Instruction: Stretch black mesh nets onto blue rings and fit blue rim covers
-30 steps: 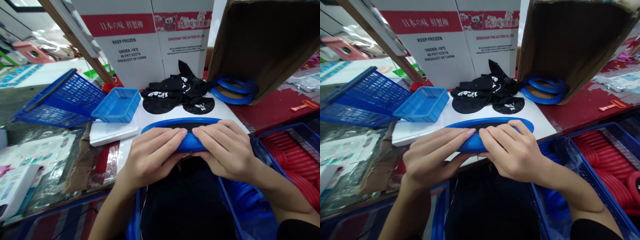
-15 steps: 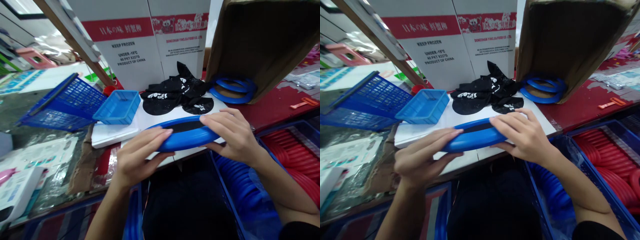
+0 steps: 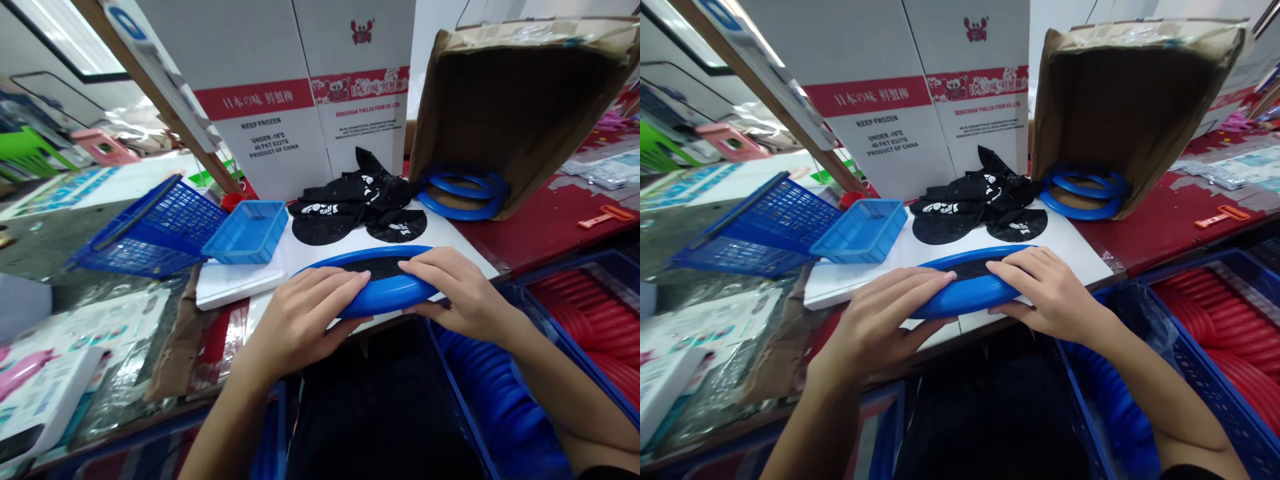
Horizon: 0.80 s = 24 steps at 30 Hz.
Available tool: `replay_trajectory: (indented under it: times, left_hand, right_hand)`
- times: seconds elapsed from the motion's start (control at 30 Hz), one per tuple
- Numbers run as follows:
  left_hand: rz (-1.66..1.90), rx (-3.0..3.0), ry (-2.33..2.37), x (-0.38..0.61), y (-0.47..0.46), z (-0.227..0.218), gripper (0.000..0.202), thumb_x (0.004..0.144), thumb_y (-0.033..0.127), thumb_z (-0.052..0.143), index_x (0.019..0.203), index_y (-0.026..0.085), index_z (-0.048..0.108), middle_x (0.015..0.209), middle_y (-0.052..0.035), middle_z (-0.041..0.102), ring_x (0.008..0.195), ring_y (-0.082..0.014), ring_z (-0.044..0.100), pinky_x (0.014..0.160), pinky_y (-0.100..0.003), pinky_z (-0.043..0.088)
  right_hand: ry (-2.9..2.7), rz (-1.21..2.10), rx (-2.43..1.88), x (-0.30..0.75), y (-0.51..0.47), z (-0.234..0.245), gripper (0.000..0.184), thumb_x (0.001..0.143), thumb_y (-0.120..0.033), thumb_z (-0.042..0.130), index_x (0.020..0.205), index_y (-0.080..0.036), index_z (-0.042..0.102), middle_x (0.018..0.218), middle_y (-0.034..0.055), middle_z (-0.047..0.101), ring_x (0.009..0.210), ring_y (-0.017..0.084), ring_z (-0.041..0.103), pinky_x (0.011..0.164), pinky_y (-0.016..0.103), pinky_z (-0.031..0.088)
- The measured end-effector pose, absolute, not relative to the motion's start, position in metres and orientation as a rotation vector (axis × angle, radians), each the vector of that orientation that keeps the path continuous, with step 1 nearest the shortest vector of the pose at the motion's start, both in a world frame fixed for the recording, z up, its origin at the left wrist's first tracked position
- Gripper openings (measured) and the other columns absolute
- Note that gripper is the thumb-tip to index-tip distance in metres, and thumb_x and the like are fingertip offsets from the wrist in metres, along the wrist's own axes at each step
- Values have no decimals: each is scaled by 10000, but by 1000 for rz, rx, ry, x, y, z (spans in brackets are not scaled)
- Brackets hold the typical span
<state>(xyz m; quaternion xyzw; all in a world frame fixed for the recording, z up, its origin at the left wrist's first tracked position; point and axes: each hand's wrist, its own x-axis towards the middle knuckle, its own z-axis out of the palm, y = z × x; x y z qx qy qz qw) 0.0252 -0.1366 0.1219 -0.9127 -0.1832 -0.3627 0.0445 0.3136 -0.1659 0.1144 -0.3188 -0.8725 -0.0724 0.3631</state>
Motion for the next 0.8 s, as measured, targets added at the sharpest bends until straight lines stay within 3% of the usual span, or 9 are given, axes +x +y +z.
replay_trajectory:
  times: [0.2,0.4,0.6,0.67,0.8]
  left_hand:
    - [-1159,-2735,-573,30,-140,119,389,970,229,742,1336,142,644,1182,-144,801,1045,-277,790,876,-385,655]
    - [-1242,-2672,-664,35,-146,115,365,964,194,724,1319,166,647,1160,-122,812,971,-257,793,846,-384,640]
    - [-1238,-2651,-693,44,-154,114,317,1008,256,641,1306,147,637,1111,-124,813,899,-246,782,772,-380,622]
    - [-1276,-2648,-700,42,-162,113,324,1033,297,624,1310,130,628,1095,-133,813,897,-249,781,760,-377,615]
    - [-1561,-2567,-901,20,-192,101,410,1016,396,677,1340,146,640,1071,-120,815,906,-233,781,811,-345,613]
  right_hand:
    - [-2227,-166,-775,309,-170,116,436,1042,-348,681,1434,-184,587,1165,137,753,1067,307,727,901,495,611]
    - [-2086,-294,-772,296,-171,106,372,1010,-221,697,1365,-138,619,1094,156,771,968,320,731,830,495,585]
    - [-2080,-344,-758,297,-176,101,546,1001,-190,690,1529,-156,558,1109,155,766,1000,341,731,873,522,587]
    - [-2105,-330,-742,305,-177,102,615,993,-196,702,1583,-199,528,1140,145,770,1033,349,737,897,537,595]
    - [-1986,-140,-851,336,-169,93,699,896,-348,818,1548,-414,576,1299,115,762,1125,412,745,920,614,615]
